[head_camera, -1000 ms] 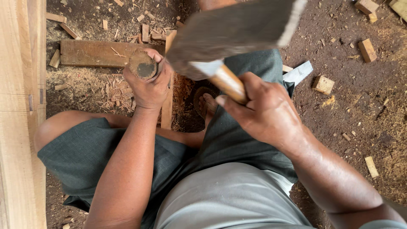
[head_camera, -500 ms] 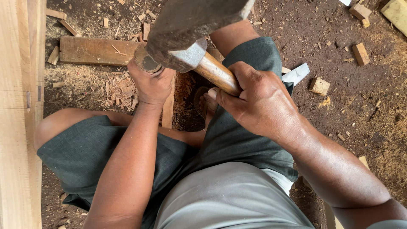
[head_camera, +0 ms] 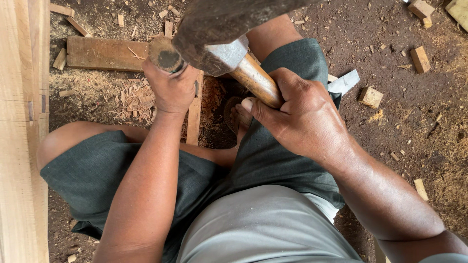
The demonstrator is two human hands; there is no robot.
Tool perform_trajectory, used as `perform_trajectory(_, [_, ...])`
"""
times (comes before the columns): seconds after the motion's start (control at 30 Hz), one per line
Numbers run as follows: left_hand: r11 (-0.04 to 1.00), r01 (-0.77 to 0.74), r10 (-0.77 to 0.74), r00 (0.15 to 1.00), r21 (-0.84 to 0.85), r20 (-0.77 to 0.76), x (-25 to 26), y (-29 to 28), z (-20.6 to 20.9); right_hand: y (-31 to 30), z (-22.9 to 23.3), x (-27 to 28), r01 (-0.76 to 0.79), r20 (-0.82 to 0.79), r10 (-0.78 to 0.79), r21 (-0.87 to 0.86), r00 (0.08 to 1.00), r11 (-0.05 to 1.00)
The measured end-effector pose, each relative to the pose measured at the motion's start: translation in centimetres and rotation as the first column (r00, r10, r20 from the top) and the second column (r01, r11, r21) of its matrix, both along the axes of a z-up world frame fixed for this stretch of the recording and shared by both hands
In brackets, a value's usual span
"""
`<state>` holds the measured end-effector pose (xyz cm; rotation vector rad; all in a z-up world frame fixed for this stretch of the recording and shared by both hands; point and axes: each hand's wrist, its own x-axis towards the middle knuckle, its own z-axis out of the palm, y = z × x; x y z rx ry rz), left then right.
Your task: The person carves a slot into a wooden beam using a hammer and a chisel while sitting on the ground.
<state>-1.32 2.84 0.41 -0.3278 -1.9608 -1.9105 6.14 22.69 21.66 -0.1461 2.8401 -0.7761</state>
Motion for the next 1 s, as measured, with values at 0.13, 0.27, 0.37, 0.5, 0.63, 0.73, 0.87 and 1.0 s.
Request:
perform_trajectory(0.13, [0.997, -0.062, 0.061, 0.997, -0.035, -0.037, 0.8, 0.3, 0.1, 0.0, -0.4, 0.1, 0.031, 0.024, -0.031, -0.003, 0.999, 1.0])
perform_trajectory(0.27, [0.996, 0.056, -0.062, 0.993, 0.066, 0.098, 1.3, 0.6, -0.3, 0.1, -1.0, 0.2, -0.057, -0.054, 0.055, -0.029, 0.997, 0.998])
perform_trajectory(0.37, [0.991, 0.083, -0.094, 0.99, 0.101, 0.104, 1.4, 0.5, -0.5, 0.1, -1.5, -0.2, -0.101, -0.066, 0.101, 0.0, 0.993, 0.995])
perform_trajectory(0.5, [0.999, 0.006, -0.005, 1.0, 0.043, -0.02, 1.8, 0.5, -0.3, 0.0, -1.8, -0.7, -0.146, -0.041, 0.148, 0.039, 0.988, 0.989])
perform_trajectory(0.63, [0.988, 0.071, -0.078, 0.996, 0.139, 0.049, 1.7, 0.6, -0.3, 0.0, -1.7, -0.7, -0.141, -0.069, 0.143, 0.029, 0.987, 0.99])
perform_trajectory(0.73, [0.989, 0.056, -0.066, 0.995, 0.136, 0.07, 1.8, 0.6, -0.3, -0.2, -1.5, -0.7, -0.178, -0.107, 0.178, 0.011, 0.978, 0.984])
perform_trajectory(0.87, [0.993, 0.083, -0.08, 0.996, 0.081, -0.042, 1.3, 0.6, 0.8, -0.6, -0.7, -1.3, -0.195, -0.049, 0.201, 0.113, 0.978, 0.974])
perform_trajectory(1.0, [0.956, 0.068, -0.09, 0.994, 0.286, 0.067, 1.8, 0.9, 0.5, -0.8, -0.3, -1.4, -0.197, -0.102, 0.205, 0.087, 0.973, 0.977])
